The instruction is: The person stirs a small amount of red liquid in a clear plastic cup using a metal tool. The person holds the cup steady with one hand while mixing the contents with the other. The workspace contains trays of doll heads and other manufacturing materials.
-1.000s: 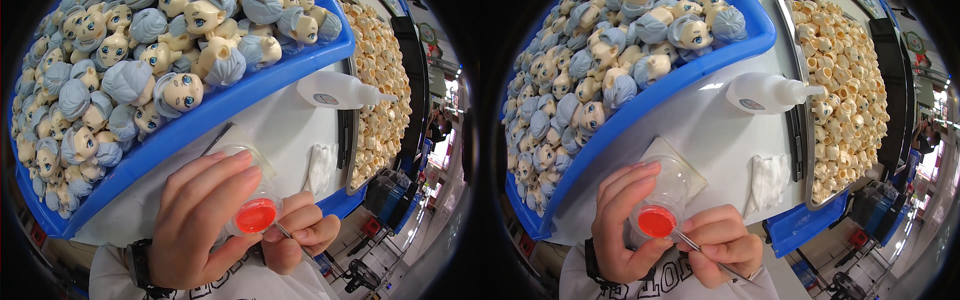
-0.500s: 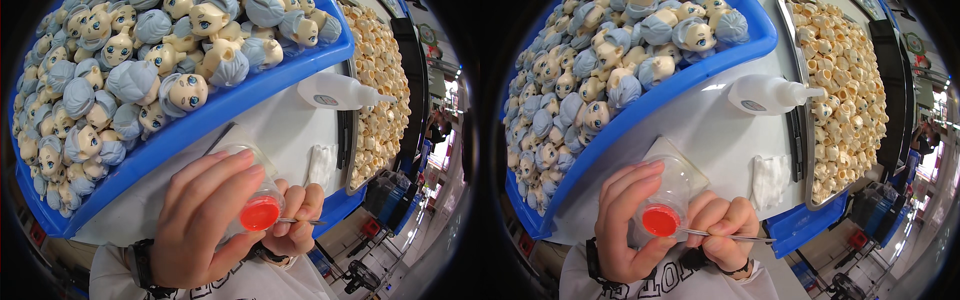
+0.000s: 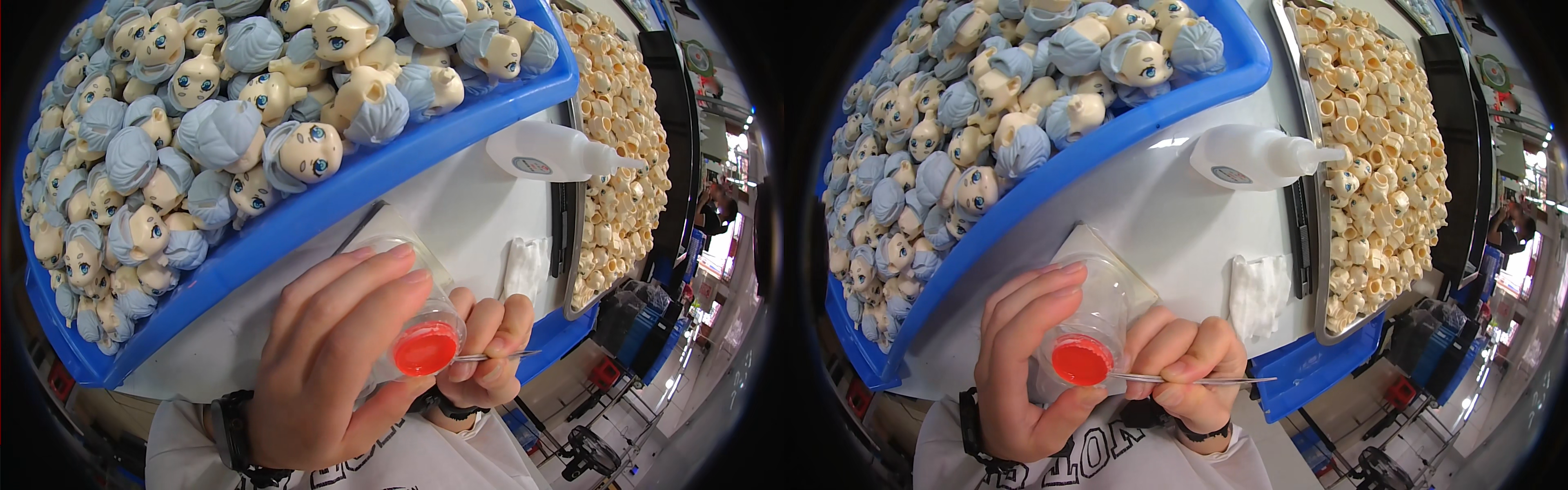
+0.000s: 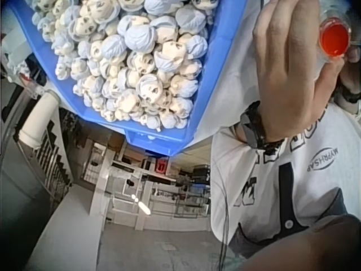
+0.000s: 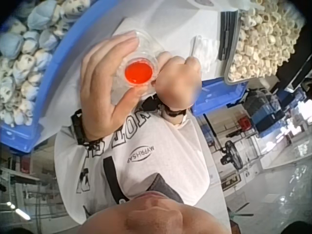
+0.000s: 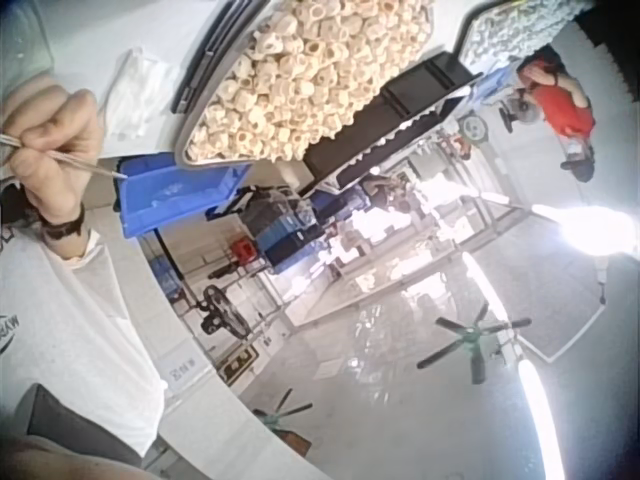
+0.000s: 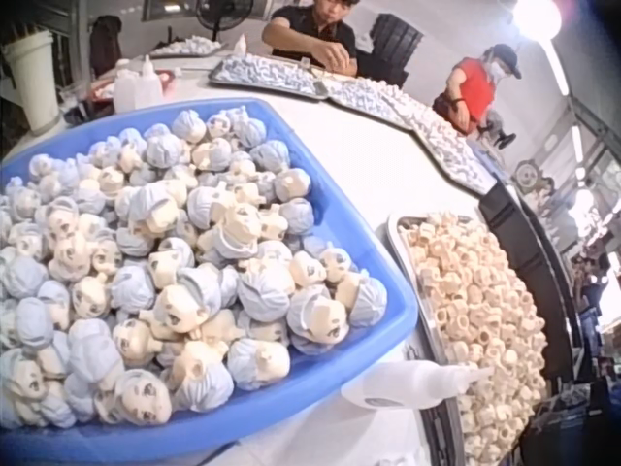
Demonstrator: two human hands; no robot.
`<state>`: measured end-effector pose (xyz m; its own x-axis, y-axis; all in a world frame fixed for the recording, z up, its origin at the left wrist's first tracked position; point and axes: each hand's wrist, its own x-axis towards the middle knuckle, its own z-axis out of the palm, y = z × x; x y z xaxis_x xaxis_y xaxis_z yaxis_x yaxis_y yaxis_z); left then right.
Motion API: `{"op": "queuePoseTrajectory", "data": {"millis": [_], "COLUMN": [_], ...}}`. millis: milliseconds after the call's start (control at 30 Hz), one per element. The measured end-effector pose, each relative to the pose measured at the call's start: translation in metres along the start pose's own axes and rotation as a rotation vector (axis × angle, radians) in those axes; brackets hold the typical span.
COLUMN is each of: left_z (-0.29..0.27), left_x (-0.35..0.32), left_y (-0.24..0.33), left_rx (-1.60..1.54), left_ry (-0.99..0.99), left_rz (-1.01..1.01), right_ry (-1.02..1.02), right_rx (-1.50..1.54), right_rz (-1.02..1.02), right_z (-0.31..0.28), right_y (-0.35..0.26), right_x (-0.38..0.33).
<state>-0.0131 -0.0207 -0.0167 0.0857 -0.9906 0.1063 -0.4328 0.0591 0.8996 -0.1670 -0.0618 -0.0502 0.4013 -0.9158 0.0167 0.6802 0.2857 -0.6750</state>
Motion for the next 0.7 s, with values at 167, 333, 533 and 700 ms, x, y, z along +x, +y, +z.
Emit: {"op": "queuePoseTrajectory", "data": {"millis": [167,333,533,700], "left_z": [0.0,0.0,0.001,0.001], "left_x": [0.001,0.0,-0.001,0.0], "left_y": [0.0,0.0,-0.002,-0.002], "left_rx": [0.009,0.009,0.008,0.012], "left_ry": [-0.008,0.006,0.014,0.01], "left_rz": [0.012,0.002,0.009,0.012], "right_ry": [0.016,0.014,-0.001,0.001], "right_rx": [0.062,-0.182,-0.254,-0.204], "right_rz": [-0.001,-0.131,-0.106,-0.089], "right_z": [0.004,0.006,0.007,0.006], "right_y": [-0.004,-0.009,-0.011,-0.01], "right_x": [-0.002,-0.001,-0.004,-0.003]}}
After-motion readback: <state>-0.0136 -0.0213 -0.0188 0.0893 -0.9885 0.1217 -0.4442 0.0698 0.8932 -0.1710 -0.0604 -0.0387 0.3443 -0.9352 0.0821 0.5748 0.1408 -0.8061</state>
